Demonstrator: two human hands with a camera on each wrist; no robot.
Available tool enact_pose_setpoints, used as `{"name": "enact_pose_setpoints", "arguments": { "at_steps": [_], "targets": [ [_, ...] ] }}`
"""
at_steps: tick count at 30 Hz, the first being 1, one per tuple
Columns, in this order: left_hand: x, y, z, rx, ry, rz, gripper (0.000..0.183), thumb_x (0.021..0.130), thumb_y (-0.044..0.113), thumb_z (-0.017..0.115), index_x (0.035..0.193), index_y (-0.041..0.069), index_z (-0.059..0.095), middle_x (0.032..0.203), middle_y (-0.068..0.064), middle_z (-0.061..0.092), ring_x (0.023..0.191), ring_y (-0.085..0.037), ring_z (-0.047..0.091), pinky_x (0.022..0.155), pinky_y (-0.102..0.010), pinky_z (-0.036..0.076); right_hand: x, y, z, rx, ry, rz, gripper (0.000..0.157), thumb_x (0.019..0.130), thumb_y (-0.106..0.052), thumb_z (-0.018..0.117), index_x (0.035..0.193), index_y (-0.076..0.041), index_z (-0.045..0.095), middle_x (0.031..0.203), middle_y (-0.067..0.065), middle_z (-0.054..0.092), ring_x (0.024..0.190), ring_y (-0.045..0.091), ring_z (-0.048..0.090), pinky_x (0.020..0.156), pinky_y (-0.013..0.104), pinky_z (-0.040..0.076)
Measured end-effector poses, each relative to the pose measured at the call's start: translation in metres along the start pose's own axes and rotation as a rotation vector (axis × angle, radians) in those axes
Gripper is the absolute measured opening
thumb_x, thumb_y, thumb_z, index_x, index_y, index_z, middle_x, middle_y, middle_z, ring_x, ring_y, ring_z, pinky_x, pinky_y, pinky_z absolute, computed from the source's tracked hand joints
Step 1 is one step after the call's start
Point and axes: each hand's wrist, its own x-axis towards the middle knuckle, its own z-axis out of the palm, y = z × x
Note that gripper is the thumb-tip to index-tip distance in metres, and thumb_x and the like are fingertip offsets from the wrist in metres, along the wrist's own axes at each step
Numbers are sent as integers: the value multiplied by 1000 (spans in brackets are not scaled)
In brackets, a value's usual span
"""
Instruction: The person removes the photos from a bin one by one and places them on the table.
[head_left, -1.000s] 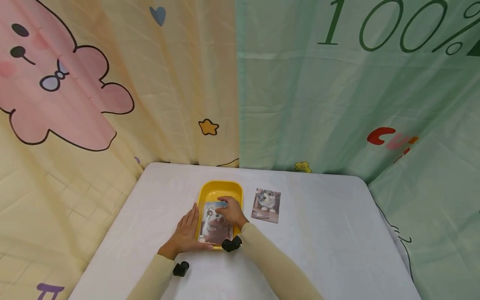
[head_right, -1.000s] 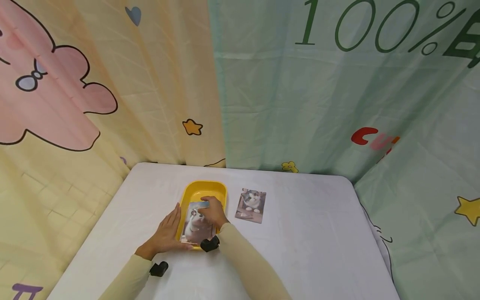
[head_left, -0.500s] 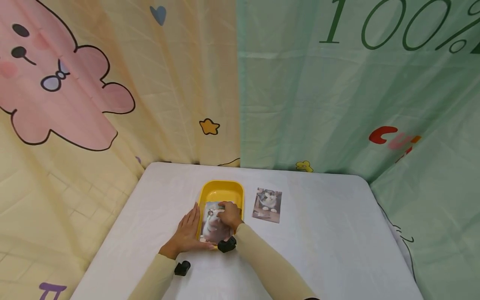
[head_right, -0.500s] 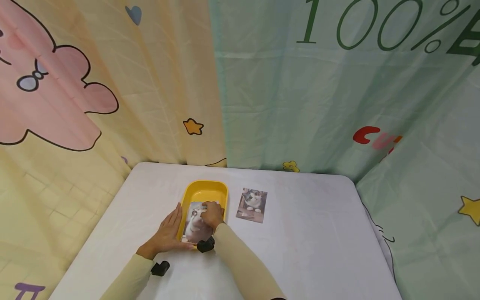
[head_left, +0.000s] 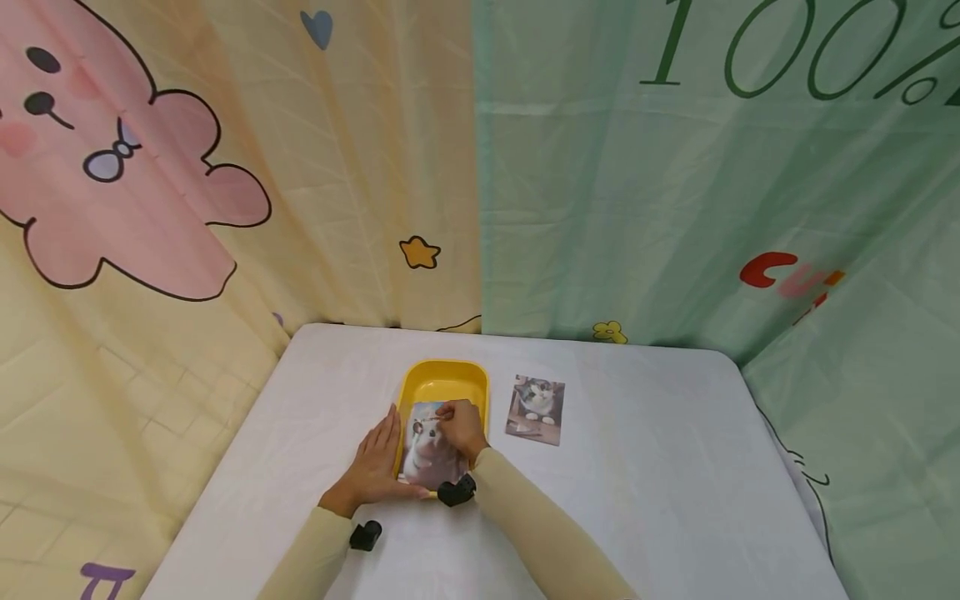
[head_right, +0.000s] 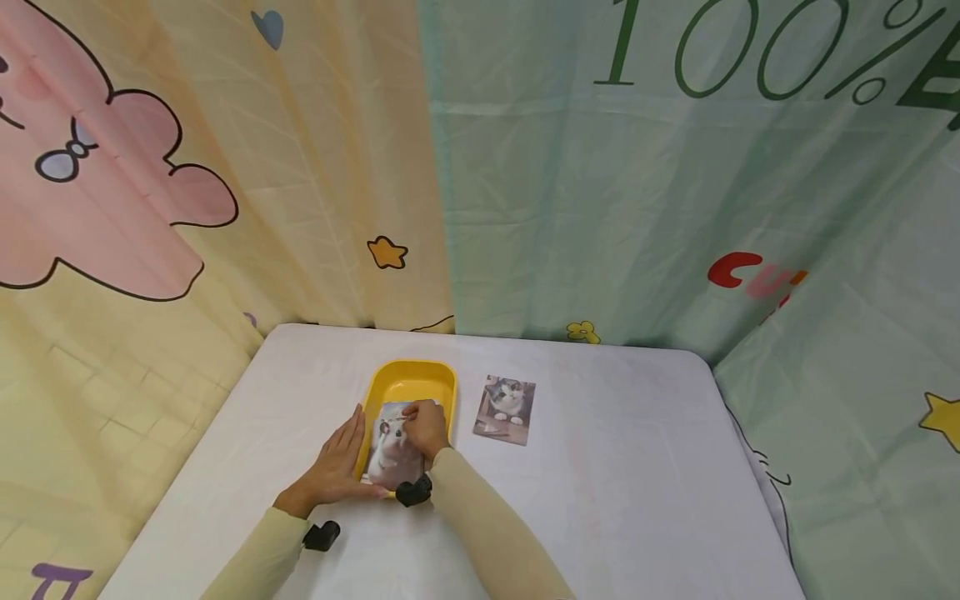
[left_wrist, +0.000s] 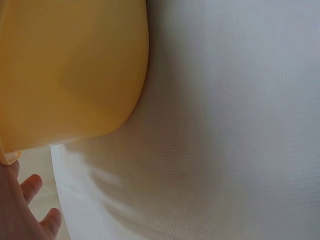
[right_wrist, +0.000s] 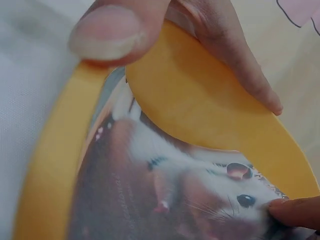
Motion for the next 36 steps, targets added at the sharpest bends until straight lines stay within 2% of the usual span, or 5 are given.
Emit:
{"name": "enact_pose_setpoints", "arguments": {
  "at_steps": [7, 14, 18, 29, 36],
  "targets": [
    [0, 1, 0, -6, -11, 9, 141, 62, 75, 71, 151, -7, -2, 159, -22, -8, 146, -39, 6, 114, -58, 13, -2, 0, -4, -29, -14, -15, 5, 80, -1, 74, 84, -2, 77, 77, 6, 71, 67, 14, 63, 57, 26, 54],
    [0, 1, 0, -6, -12, -2, 141, 61, 76, 70, 151, -7, -1, 160, -20, -9, 146, -38, 5, 115, -57, 11, -3, -7, -11, -65, -26, -60, 5, 80, -1, 74, 84, -1, 78, 75, 7, 73, 68, 15, 66, 57, 24, 53],
    [0, 2, -2, -11, -14, -16, 141, 61, 76, 70, 151, -7, 0, 160, -20, -9, 146, -38, 5, 114, -58, 11, -2, -7, -16, -88, -26, -89, 6, 82, -2, 72, 86, -2, 77, 80, 8, 73, 74, 18, 68, 62, 27, 56],
    [0, 2, 0, -23, -26, -38, 143, 59, 76, 72, 151, -5, -2, 160, -18, -10, 146, -37, 4, 115, -57, 10, 3, 6, -37, 5, 9, -165, 6, 86, -4, 71, 90, -3, 74, 86, 9, 73, 80, 23, 69, 68, 31, 57],
    [1, 3, -1, -26, -27, -42, 144, 59, 75, 74, 151, -5, -3, 160, -19, -10, 146, -37, 3, 115, -56, 9, 10, 20, -57, 116, 68, -165, 10, 85, -5, 72, 94, 0, 74, 88, 12, 73, 80, 21, 69, 69, 29, 57]
  ]
}}
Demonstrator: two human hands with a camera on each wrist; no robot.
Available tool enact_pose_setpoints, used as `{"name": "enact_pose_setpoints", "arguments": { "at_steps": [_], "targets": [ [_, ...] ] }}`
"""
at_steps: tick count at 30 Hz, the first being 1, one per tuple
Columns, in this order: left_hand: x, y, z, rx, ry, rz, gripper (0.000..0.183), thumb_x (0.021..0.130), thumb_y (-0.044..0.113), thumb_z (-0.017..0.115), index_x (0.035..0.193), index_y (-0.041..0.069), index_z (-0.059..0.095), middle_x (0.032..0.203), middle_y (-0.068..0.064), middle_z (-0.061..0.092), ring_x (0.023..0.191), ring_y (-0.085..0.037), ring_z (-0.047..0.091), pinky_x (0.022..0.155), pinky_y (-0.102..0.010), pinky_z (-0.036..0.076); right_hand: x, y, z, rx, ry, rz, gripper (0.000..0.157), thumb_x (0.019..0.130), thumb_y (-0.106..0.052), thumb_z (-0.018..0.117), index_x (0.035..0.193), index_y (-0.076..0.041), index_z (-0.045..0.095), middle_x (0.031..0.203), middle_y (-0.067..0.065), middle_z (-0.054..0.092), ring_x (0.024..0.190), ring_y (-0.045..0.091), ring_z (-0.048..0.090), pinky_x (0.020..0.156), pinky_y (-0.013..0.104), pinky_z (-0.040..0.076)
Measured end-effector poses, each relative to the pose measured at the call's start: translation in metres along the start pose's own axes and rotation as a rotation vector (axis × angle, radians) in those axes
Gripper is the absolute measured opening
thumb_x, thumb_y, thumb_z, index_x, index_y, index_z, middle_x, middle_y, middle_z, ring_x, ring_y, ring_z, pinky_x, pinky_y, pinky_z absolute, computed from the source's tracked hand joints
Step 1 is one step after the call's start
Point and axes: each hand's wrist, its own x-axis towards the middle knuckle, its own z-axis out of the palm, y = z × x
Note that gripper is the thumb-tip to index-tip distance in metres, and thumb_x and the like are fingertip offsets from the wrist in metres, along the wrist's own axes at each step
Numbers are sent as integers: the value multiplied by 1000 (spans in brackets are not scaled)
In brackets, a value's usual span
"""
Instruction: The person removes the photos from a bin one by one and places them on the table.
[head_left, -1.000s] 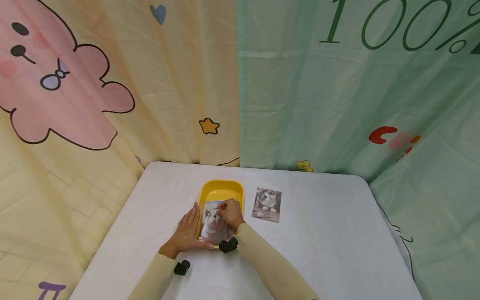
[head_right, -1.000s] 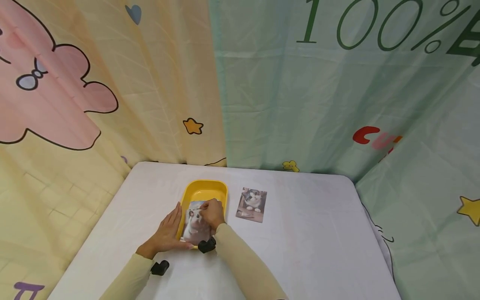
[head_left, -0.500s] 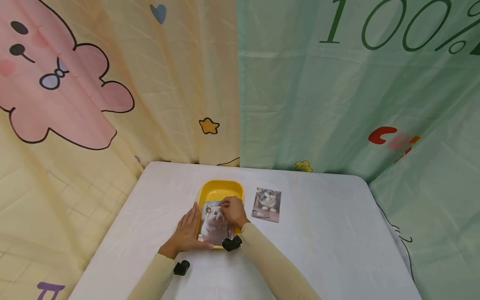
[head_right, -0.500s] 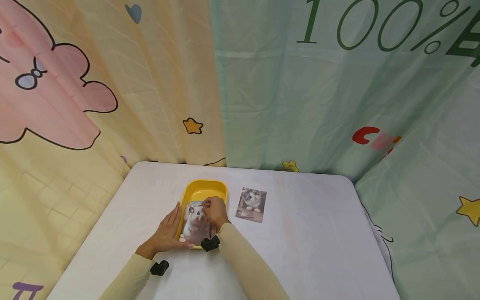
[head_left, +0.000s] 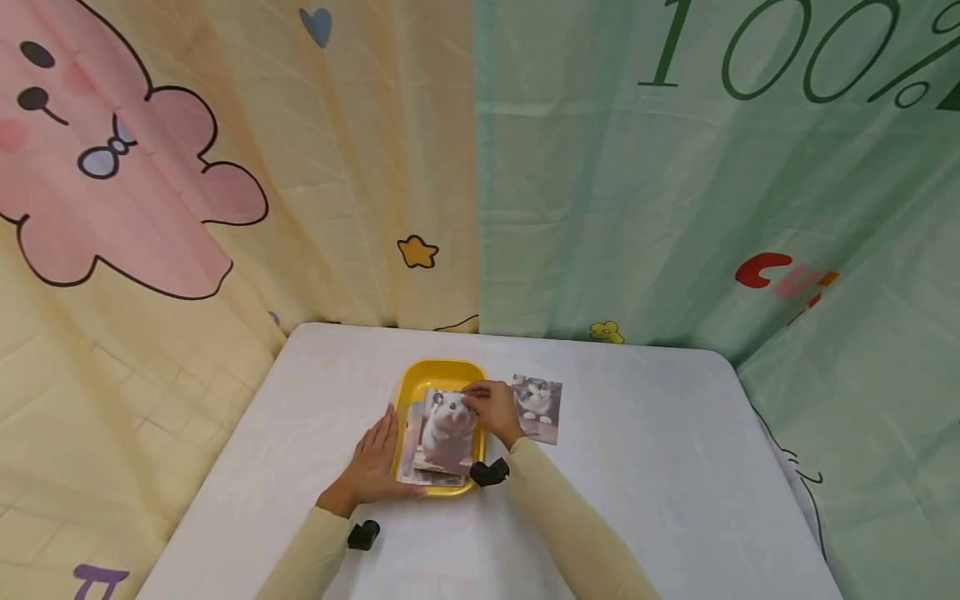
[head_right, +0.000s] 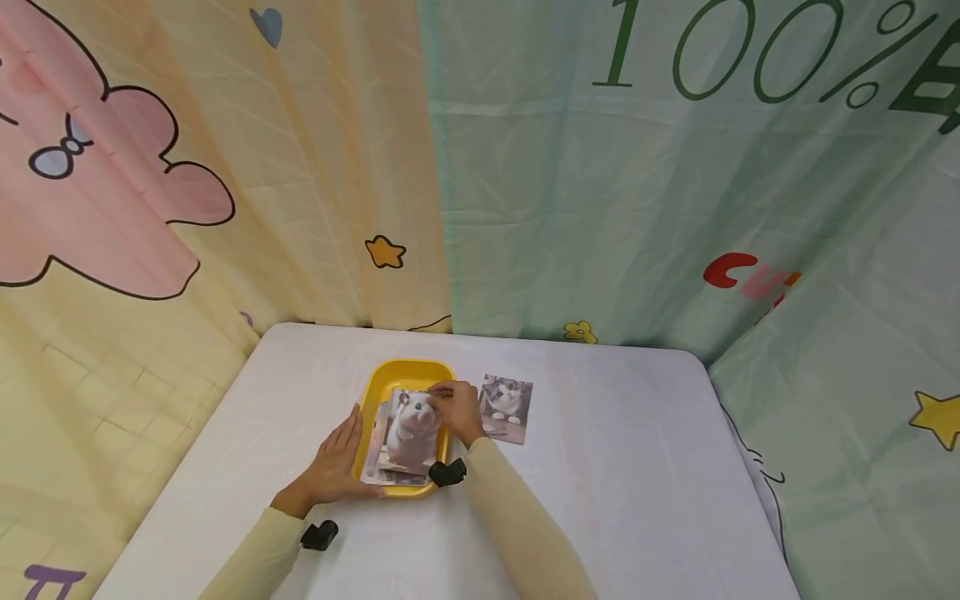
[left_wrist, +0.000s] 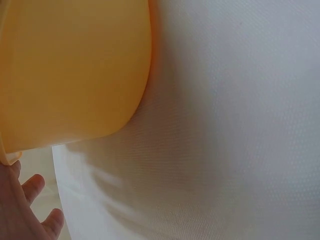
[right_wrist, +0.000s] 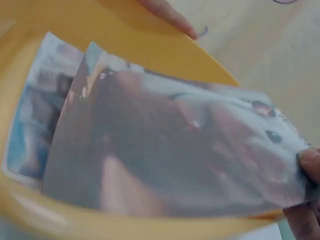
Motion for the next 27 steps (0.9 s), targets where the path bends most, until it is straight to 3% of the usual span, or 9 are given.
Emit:
{"name": "enact_pose_setpoints", "arguments": {
  "at_steps": [5, 13, 20, 27],
  "targets": [
    [-1, 1, -1, -14, 2, -1, 144, 59, 74, 74, 151, -5, -3, 160, -19, -10, 146, -37, 4, 115, -57, 9, 8, 8, -20, 106, 71, 18, 14, 86, -4, 72, 98, 3, 73, 90, 14, 72, 78, 18, 68, 67, 27, 56],
    [0, 1, 0, -9, 4, -16, 145, 58, 74, 75, 151, -6, -3, 160, -19, -9, 146, -37, 4, 115, -57, 10, 19, 21, -66, 250, 194, 130, 16, 84, -4, 74, 99, 3, 73, 87, 14, 72, 73, 12, 66, 63, 23, 54],
    [1, 1, 0, -17, 2, -20, 145, 58, 73, 76, 151, -5, -4, 160, -19, -10, 146, -37, 4, 115, -56, 9, 18, 45, -118, 210, 234, 171, 21, 85, -7, 73, 104, 3, 72, 91, 8, 72, 78, 6, 64, 68, 18, 52],
    [1, 0, 2, -15, 9, -16, 146, 58, 74, 75, 151, -5, -4, 160, -19, -10, 146, -37, 4, 115, -57, 9, 11, 66, -164, 129, 251, 225, 25, 90, -6, 67, 112, 6, 67, 103, 16, 70, 82, 3, 61, 70, 14, 51]
  ]
}}
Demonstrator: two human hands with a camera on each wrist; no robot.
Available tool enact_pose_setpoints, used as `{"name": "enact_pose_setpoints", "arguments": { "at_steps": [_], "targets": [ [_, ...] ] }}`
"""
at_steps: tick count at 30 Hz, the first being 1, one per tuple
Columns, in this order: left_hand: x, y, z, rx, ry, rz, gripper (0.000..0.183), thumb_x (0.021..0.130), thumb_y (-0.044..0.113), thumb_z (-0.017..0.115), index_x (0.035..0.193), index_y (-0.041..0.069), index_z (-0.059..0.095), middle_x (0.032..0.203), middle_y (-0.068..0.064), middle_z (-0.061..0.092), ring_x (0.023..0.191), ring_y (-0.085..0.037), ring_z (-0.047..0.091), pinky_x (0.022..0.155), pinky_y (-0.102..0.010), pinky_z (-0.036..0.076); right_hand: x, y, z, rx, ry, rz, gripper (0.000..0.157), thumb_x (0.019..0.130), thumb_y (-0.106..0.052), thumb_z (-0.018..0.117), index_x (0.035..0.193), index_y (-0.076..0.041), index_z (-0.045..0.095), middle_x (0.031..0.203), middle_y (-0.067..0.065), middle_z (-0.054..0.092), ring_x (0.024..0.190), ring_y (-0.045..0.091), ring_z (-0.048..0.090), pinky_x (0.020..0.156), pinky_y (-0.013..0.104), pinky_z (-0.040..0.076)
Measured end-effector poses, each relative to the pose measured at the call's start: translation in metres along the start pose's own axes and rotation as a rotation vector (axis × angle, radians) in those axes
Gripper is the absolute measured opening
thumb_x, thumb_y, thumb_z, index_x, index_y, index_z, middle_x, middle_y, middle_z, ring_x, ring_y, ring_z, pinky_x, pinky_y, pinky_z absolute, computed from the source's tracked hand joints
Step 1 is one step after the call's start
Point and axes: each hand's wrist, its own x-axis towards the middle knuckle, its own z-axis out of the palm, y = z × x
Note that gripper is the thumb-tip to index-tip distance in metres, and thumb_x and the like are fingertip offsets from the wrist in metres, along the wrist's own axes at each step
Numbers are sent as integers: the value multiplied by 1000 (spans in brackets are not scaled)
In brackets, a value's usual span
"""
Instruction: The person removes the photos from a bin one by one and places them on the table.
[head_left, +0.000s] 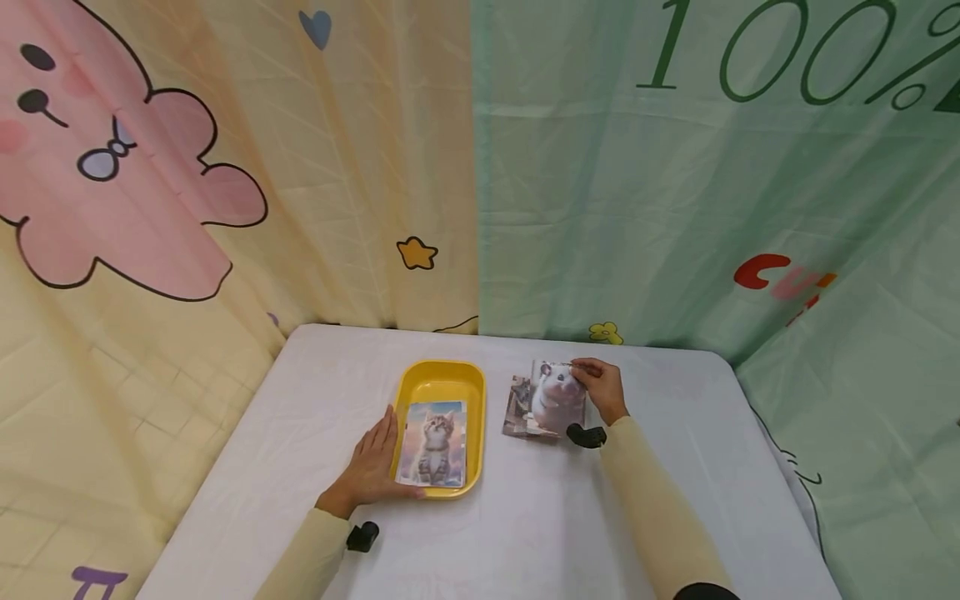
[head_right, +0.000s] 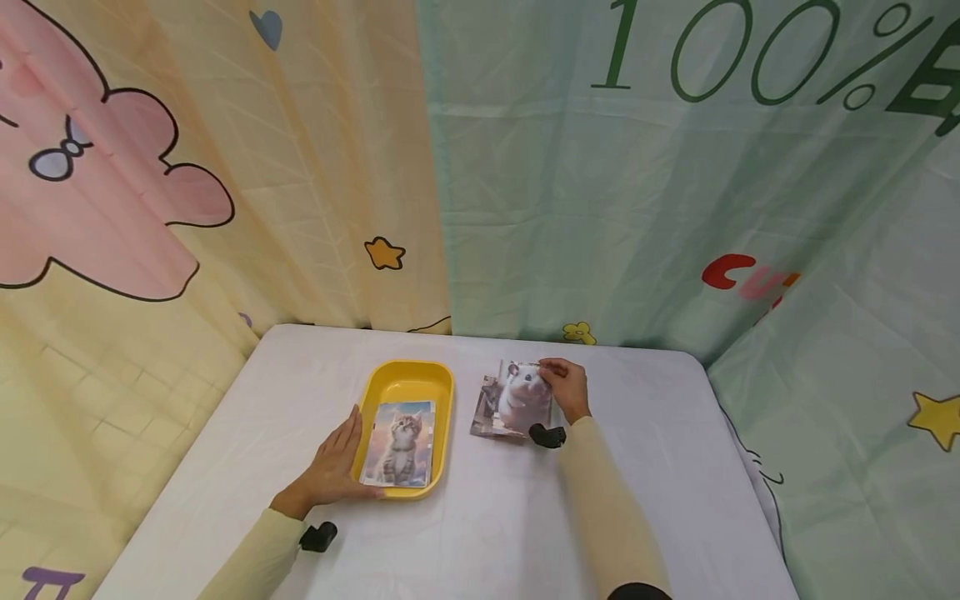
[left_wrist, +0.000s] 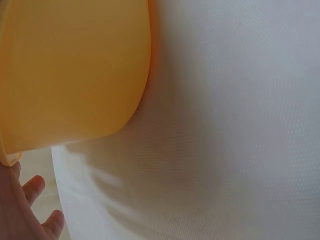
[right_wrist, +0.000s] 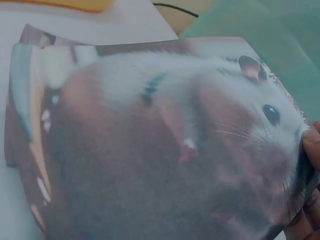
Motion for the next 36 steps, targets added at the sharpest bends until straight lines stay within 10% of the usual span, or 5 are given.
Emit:
{"name": "enact_pose_setpoints", "arguments": {
  "at_steps": [7, 15, 36],
  "targets": [
    [1, 1, 0, 20, 1, 5, 146, 57, 74, 75, 151, -5, -3, 160, -19, -9, 146, -37, 6, 115, -57, 10, 5, 12, -34, -90, 31, 88, 26, 95, -7, 61, 118, 5, 64, 116, 22, 66, 97, 14, 60, 74, 13, 48],
    [2, 1, 0, 33, -6, -1, 146, 57, 76, 74, 151, -5, -3, 160, -18, -9, 146, -37, 5, 115, -56, 10, 5, 27, -50, -159, 47, 209, 27, 98, -8, 54, 120, 7, 61, 120, 24, 62, 110, 31, 56, 94, 40, 45],
    [-1, 0, 2, 25, 9, 3, 146, 56, 76, 74, 152, -4, -3, 160, -18, -8, 146, -37, 6, 115, -57, 11, 0, 22, -35, -217, 12, 268, 38, 97, -8, 54, 134, 0, 54, 144, 22, 45, 132, 38, 41, 109, 52, 33]
  ]
}}
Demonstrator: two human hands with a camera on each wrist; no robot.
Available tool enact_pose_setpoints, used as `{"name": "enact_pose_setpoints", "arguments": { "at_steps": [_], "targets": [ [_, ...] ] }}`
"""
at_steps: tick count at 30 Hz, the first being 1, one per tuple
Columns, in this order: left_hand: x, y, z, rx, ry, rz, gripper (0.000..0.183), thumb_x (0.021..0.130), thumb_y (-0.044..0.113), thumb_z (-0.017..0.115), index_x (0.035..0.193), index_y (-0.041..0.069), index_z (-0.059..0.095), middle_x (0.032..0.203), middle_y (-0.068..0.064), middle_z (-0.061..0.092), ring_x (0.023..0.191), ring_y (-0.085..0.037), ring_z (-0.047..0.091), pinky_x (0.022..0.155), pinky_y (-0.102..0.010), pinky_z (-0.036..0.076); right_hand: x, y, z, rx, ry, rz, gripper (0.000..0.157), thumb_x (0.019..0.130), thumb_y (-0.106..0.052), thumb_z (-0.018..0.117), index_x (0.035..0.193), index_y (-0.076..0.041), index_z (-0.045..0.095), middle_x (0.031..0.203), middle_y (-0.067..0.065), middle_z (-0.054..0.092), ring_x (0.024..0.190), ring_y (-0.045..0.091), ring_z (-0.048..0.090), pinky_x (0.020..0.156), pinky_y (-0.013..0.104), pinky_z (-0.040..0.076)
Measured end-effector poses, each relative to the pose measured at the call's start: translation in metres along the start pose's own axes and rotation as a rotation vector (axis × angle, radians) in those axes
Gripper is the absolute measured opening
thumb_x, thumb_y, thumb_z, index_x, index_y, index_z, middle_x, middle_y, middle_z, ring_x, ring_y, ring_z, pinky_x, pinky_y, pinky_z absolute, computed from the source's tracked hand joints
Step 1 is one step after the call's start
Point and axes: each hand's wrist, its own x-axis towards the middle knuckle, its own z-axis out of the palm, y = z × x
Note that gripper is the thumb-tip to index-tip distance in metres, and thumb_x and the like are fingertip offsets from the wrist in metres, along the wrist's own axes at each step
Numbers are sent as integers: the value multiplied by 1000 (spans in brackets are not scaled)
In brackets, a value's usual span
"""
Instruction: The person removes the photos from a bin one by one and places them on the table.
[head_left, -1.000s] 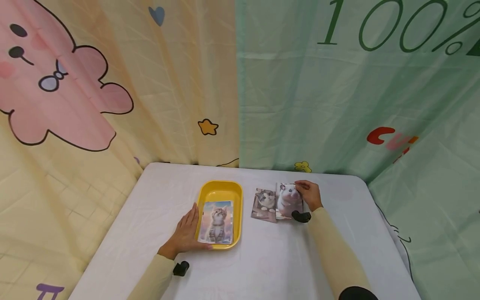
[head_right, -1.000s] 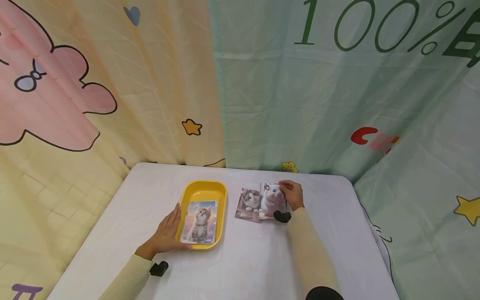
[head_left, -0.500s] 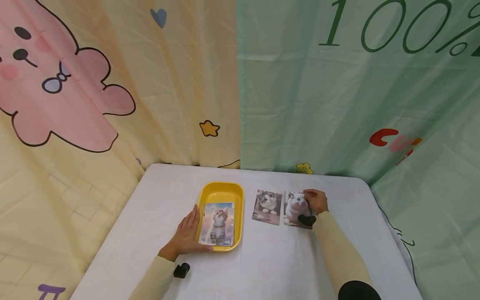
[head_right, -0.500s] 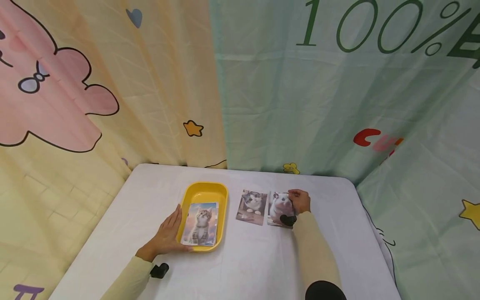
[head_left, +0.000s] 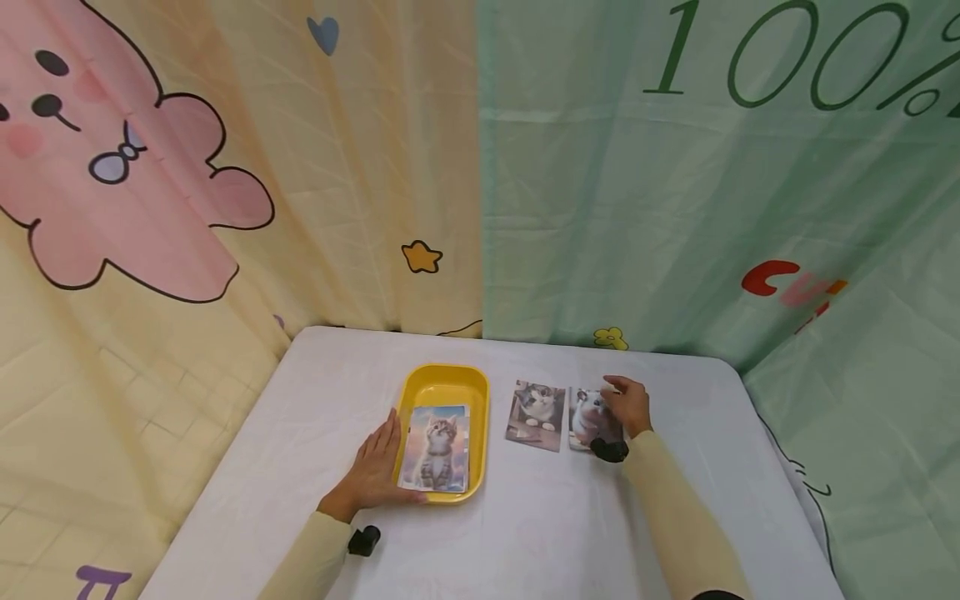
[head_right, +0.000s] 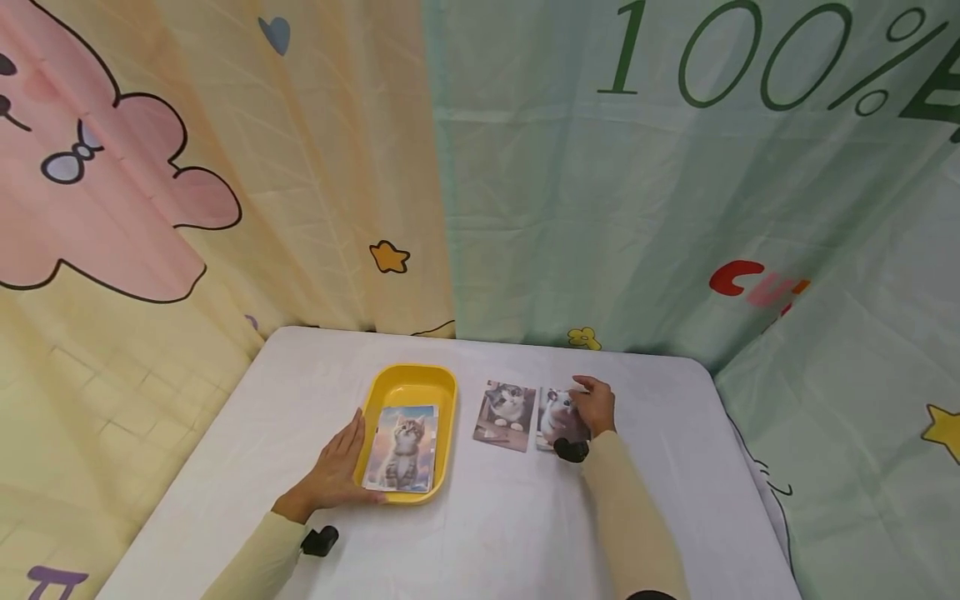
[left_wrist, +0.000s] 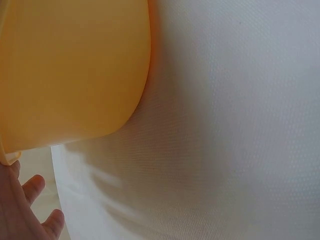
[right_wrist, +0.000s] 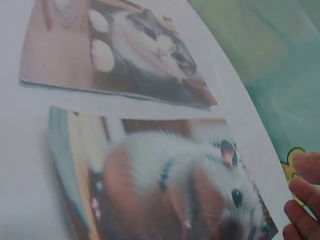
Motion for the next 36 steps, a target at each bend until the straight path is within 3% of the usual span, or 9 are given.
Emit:
{"name": "enact_pose_setpoints", "arguments": {
  "at_steps": [11, 22, 36],
  "targets": [
    [1, 1, 0, -3, -19, -14, 147, 56, 77, 74, 152, -3, -4, 160, -17, -11, 146, -35, 3, 116, -55, 8, -27, -24, 38, 9, -81, -165, 39, 94, -11, 62, 131, 1, 57, 139, 21, 50, 134, 38, 39, 109, 53, 32],
    [1, 0, -1, 18, -7, -4, 146, 56, 78, 73, 152, -4, -2, 161, -18, -8, 146, -36, 7, 116, -56, 7, -55, -50, 91, 67, -154, -357, 31, 90, -1, 64, 120, 8, 62, 123, 23, 61, 121, 39, 52, 103, 52, 40],
    [3, 0, -1, 59, 2, 15, 146, 57, 80, 70, 151, -6, 0, 160, -20, -6, 146, -36, 6, 114, -59, -1, -76, -79, 152, 30, -247, -429, 31, 89, -3, 68, 119, 2, 65, 121, 16, 64, 117, 34, 56, 102, 47, 43]
  ]
}}
